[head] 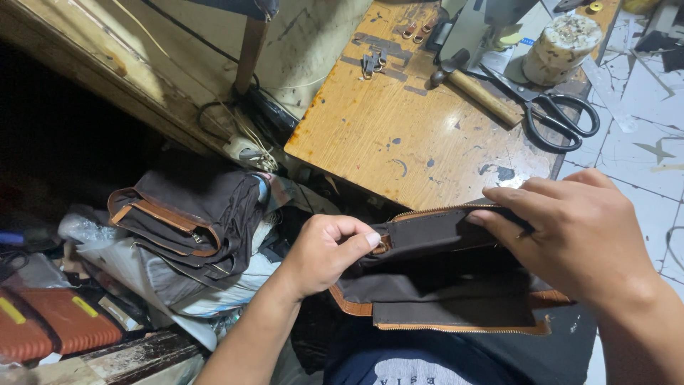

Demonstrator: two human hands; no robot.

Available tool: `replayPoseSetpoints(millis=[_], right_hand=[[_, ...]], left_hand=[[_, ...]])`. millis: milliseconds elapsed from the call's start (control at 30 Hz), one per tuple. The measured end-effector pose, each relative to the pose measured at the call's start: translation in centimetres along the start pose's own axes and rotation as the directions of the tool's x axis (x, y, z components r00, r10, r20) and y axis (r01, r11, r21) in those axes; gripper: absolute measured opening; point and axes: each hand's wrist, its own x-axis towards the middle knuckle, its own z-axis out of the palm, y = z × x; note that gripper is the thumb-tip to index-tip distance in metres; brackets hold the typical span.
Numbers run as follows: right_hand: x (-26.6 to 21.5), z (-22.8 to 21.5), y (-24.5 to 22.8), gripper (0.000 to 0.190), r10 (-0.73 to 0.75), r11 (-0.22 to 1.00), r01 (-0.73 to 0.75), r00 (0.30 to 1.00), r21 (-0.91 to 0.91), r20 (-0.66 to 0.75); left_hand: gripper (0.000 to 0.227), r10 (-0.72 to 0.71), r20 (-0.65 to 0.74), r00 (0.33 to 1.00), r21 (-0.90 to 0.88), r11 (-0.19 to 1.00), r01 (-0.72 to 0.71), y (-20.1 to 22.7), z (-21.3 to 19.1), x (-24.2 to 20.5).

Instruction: Trim excess lining and inspect the interior of a leather bag during the finishing process

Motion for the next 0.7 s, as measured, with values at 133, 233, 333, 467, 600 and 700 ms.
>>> replayPoseSetpoints(millis=[133,233,333,467,600,700], right_hand=[[-0.1,-0.2,-0.1,0.030,-0.004,1.000,0.005,1.000,0.017,-0.010],[-0.3,0.2,0.0,0.028,-0.002,1.000,0.003,1.000,0.028,-0.029],[-0.3,0.3,0.0,0.029,-0.006,1.000,0.007,1.000,0.014,-0.025],[-0.2,0.3,0.2,0.031,0.010,1.000,-0.010,1.000,0.002,-0.013],[-0.3,0.5,0.6,0.030,0.045,0.999,-0.044,0.999,-0.023,0.005],[-0.3,0.4,0.7,0.030,0.049,0.998,-0.048,0.999,-0.031,0.022]], left_hand=[[0.017,0.025,0.018,1.000,-0.100,0.995,-0.023,-1.1,0.1,0.2],[0.012,0.007,-0.015,1.000,-0.118,0.993,-0.008,-1.1,0.4,0.1],[0.012,0.021,-0.039,0.999,-0.069,0.997,-0.024,-1.3,0.7,0.0],[0.015,0.072,-0.067,0.995,-0.028,0.997,-0.074,-0.6,0.7,-0.3],[0.016,0.145,-0.064,0.987,0.064,0.988,-0.141,0.2,0.5,-0.9],[0.018,0.167,-0.051,0.985,0.168,0.973,-0.157,0.7,0.5,-1.1]])
